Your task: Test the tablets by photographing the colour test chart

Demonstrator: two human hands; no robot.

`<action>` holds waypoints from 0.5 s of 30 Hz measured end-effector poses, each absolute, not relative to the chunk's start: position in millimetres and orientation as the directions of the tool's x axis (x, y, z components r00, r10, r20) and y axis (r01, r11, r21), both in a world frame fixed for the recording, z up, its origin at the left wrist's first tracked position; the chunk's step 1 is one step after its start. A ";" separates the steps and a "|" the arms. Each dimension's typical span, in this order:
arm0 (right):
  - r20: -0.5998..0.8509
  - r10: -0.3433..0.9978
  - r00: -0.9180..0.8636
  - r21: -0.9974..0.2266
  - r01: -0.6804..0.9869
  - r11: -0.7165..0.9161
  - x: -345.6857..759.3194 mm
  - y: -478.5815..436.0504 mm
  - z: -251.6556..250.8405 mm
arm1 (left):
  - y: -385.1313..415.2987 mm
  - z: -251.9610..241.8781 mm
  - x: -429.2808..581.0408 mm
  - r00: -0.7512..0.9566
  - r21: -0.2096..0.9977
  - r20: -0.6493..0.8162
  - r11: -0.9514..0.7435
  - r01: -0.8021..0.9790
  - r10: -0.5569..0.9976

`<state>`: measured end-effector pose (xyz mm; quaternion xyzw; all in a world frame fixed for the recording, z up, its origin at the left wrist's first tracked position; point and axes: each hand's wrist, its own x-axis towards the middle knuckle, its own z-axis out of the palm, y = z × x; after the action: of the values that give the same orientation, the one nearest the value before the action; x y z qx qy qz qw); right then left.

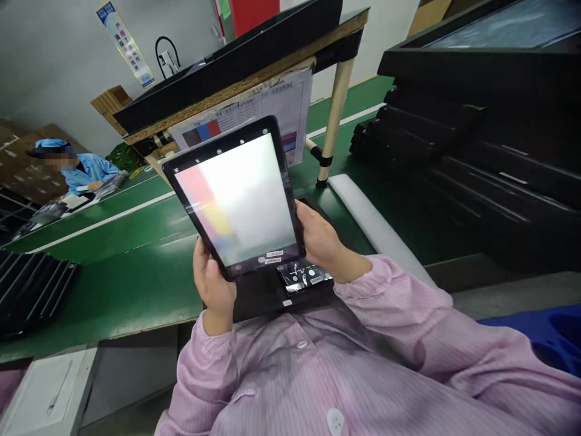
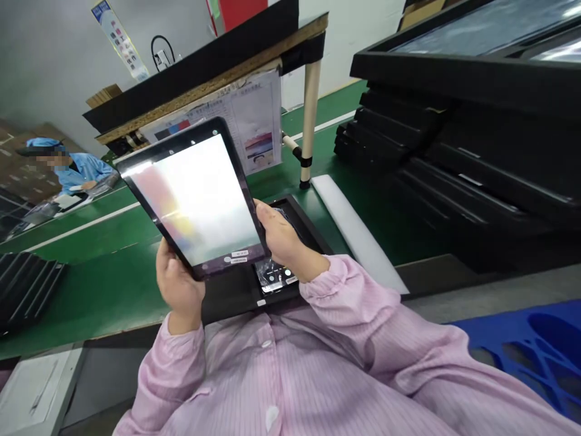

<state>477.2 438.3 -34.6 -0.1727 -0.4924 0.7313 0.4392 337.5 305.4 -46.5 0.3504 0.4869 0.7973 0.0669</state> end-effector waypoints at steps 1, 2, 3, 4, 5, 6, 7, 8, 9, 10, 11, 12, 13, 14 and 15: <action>0.154 0.805 -0.573 -0.891 -0.432 -0.137 477.9 440.0 -36.7 | 304.9 -50.3 338.8 -0.700 0.822 0.550 -0.441 0.360 0.455; 0.133 0.799 -0.587 -0.910 -0.392 -0.137 478.9 441.2 -39.1 | 303.3 -53.3 339.9 -0.645 0.806 0.592 -0.344 0.482 0.484; 0.118 0.794 -0.597 -0.927 -0.354 -0.128 479.8 442.2 -41.4 | 301.2 -55.5 341.0 -0.591 0.770 0.617 -0.243 0.590 0.519; 0.112 0.791 -0.601 -0.941 -0.321 -0.110 480.6 442.9 -43.6 | 299.1 -57.1 342.0 -0.550 0.723 0.630 -0.156 0.673 0.548; 0.113 0.791 -0.602 -0.952 -0.293 -0.087 481.3 443.4 -45.6 | 297.2 -58.2 343.1 -0.522 0.677 0.639 -0.091 0.730 0.566; 0.116 0.789 -0.603 -0.961 -0.270 -0.065 481.8 443.7 -47.1 | 295.8 -59.0 344.2 -0.504 0.641 0.643 -0.045 0.766 0.576; 0.120 0.787 -0.605 -0.967 -0.252 -0.047 482.2 443.9 -48.3 | 294.9 -59.8 345.4 -0.490 0.613 0.645 -0.014 0.790 0.586; 0.123 0.784 -0.608 -0.971 -0.237 -0.031 482.5 444.0 -49.0 | 294.6 -60.6 346.5 -0.477 0.590 0.647 0.005 0.808 0.595; 0.127 0.784 -0.608 -0.974 -0.225 -0.017 482.9 443.9 -49.4 | 294.6 -61.5 347.5 -0.462 0.569 0.651 0.016 0.822 0.603; 0.130 0.787 -0.603 -0.977 -0.215 -0.004 483.2 443.8 -49.6 | 294.9 -62.4 348.4 -0.448 0.551 0.654 0.022 0.834 0.610; 0.132 0.791 -0.597 -0.979 -0.205 0.009 483.5 443.6 -49.6 | 295.1 -63.2 349.1 -0.439 0.541 0.654 0.025 0.841 0.616; 0.135 0.797 -0.589 -0.981 -0.193 0.023 483.8 443.4 -49.6 | 295.3 -63.9 349.7 -0.435 0.537 0.655 0.025 0.843 0.618; 0.136 0.802 -0.581 -0.984 -0.176 0.039 484.2 443.2 -49.7 | 295.4 -64.5 350.2 -0.434 0.536 0.656 0.022 0.844 0.617; 0.135 0.807 -0.575 -0.986 -0.156 0.054 484.5 443.1 -49.8 | 295.4 -64.9 350.9 -0.438 0.542 0.655 0.022 0.840 0.616; 0.135 0.812 -0.568 -0.988 -0.135 0.070 484.8 443.1 -50.0 | 295.4 -65.2 351.6 -0.447 0.552 0.650 0.022 0.834 0.615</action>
<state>484.8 443.1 -50.0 -0.2704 -0.6261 0.6259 0.3783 351.6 295.4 -65.2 0.5132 0.7056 0.4749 -0.1154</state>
